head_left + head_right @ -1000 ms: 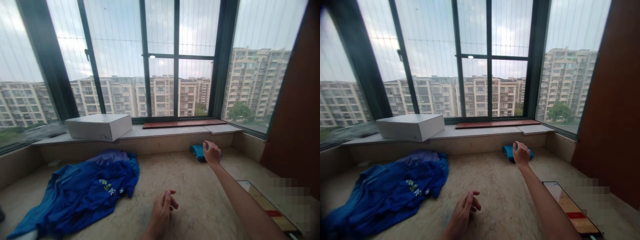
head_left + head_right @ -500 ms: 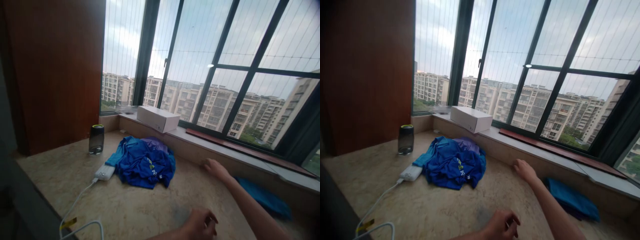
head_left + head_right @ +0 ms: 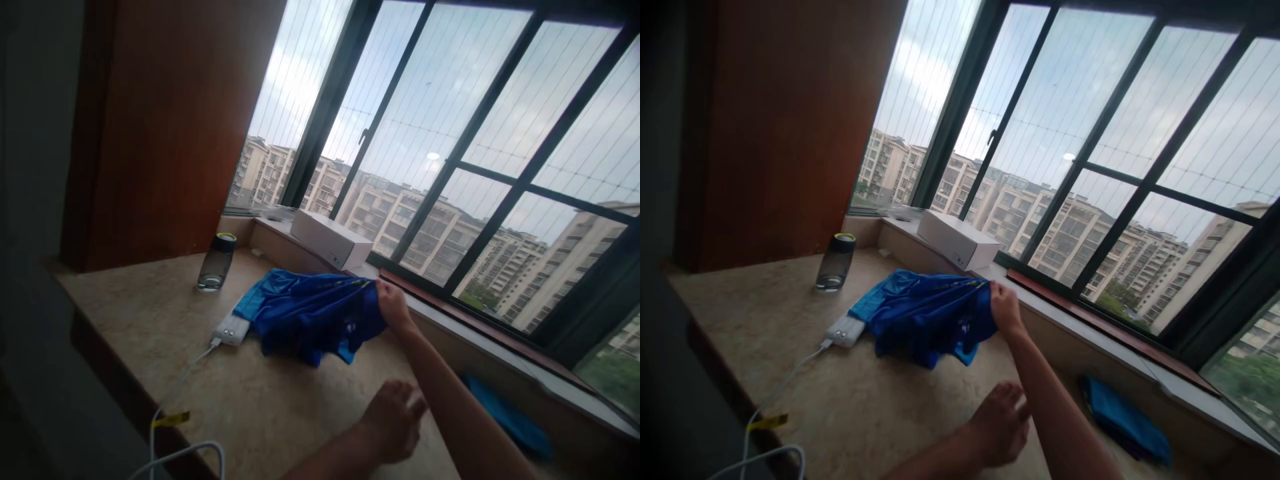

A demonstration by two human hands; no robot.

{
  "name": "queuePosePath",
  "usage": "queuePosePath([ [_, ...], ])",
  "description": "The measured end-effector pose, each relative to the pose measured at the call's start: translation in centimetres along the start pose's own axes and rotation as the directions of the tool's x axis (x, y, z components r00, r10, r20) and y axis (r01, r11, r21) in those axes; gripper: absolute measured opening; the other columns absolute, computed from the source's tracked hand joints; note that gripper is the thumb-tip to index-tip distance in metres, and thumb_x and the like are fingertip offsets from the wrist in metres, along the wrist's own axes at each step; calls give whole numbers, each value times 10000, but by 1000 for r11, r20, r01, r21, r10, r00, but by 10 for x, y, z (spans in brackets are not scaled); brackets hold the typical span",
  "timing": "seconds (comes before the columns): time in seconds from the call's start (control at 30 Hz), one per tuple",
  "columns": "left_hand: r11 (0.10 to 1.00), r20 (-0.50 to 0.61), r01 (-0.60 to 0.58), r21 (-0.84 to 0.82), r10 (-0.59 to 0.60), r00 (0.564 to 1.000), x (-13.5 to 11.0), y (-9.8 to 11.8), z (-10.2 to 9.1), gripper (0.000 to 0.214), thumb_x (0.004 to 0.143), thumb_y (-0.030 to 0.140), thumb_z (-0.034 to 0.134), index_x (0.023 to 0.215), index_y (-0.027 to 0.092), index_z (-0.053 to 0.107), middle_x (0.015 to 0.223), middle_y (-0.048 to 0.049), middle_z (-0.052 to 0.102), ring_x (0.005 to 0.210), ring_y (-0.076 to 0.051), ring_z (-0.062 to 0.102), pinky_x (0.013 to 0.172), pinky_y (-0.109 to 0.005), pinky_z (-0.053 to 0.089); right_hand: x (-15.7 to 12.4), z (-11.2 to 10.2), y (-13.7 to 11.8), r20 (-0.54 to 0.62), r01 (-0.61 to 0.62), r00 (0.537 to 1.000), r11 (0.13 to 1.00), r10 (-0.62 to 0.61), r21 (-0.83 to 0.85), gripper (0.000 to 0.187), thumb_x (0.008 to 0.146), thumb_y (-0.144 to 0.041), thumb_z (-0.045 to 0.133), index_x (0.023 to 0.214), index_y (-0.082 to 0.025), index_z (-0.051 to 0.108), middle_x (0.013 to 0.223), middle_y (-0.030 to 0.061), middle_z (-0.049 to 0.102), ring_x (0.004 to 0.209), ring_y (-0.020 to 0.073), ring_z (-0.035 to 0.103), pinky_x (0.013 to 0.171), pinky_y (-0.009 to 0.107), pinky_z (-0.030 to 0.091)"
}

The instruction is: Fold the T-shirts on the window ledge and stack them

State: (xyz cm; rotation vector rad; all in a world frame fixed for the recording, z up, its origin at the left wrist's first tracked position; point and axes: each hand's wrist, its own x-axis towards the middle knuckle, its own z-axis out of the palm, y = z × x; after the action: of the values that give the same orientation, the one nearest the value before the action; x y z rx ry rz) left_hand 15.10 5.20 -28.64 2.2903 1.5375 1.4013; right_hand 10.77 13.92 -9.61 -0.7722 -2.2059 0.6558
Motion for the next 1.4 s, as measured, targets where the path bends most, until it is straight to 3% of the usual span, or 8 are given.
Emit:
queuePosePath([
  [0.17, 970, -273, 241, -36, -242, 931, 15, -4, -37, 812, 907, 342, 622, 1603, 189, 232, 1666, -231, 202, 1530, -441, 202, 1182, -643, 276, -2, -92, -24, -323, -4, 907, 774, 270, 634, 293, 929, -454, 556, 742, -229, 541, 540, -65, 508, 468, 116, 486, 502, 243, 490],
  [0.5, 971, -647, 226, -73, -218, 730, 66, 12, -153, 667, 964, 399, 594, 1546, 192, 341, 1593, -209, 306, 1460, -404, 366, 1161, -556, 365, -86, -183, -28, -381, 150, 892, 638, 241, 755, 454, 650, -323, 904, 980, -231, 605, 806, -58, 691, 653, 123, 686, 619, 238, 626],
  [0.77, 967, -765, -110, 228, 248, 594, 78, 42, -205, 481, 990, 360, 596, 1438, 209, 509, 1648, -207, 201, 1504, -374, 316, 1152, -526, 399, -185, -199, -13, -475, 222, 867, 736, 151, 639, 827, 609, -299, 942, 1333, -335, 545, 1238, -3, 708, 1129, 207, 690, 948, 350, 606],
  [0.93, 975, -782, -222, 10, 146, 605, 74, 90, -213, 187, 1020, 342, 543, 1014, 202, 668, 1135, -90, 717, 1109, -235, 695, 951, -414, 583, -274, -201, -28, -475, 127, 839, 753, 266, 645, 789, 702, -307, 897, 1406, -328, 543, 1201, 46, 743, 1067, 247, 725, 831, 310, 637],
  [1.03, 910, -614, -217, -354, -51, 788, 63, 124, -201, 250, 1012, 410, 538, 1064, 194, 653, 1143, -106, 729, 983, -226, 731, 780, -360, 632, -290, -205, -34, -419, 75, 845, 703, 331, 707, 824, 719, -304, 886, 1453, -325, 511, 1246, 62, 724, 1024, 248, 736, 782, 304, 641],
  [1.13, 878, -77, -42, -477, 5, 997, 41, 152, -152, 455, 921, 426, 669, 1326, 226, 619, 1339, -146, 660, 1178, -287, 666, 955, -450, 583, -272, -201, -32, -349, 97, 869, 571, 350, 815, 819, 741, -284, 860, 1467, -352, 486, 1332, 29, 667, 1102, 212, 702, 905, 317, 614],
  [1.27, 808, 286, 237, -540, -88, 954, 7, 164, -54, 947, 708, 344, 858, 1539, 272, 410, 1449, -165, 578, 1251, -345, 601, 982, -490, 545, -243, -187, -25, -253, 129, 899, 335, 359, 933, 670, 825, -276, 774, 1431, -356, 500, 1278, -2, 666, 1132, 170, 672, 1032, 376, 556],
  [1.4, 668, 361, 388, -636, -187, 914, 5, 153, -10, 448, 799, 514, 741, 1072, 158, 732, 980, -106, 754, 890, -282, 692, 709, -335, 566, -238, -184, -25, -236, 161, 914, 239, 330, 958, 625, 899, -321, 690, 1471, -360, 443, 1299, 15, 653, 1191, 176, 642, 1051, 424, 541],
])
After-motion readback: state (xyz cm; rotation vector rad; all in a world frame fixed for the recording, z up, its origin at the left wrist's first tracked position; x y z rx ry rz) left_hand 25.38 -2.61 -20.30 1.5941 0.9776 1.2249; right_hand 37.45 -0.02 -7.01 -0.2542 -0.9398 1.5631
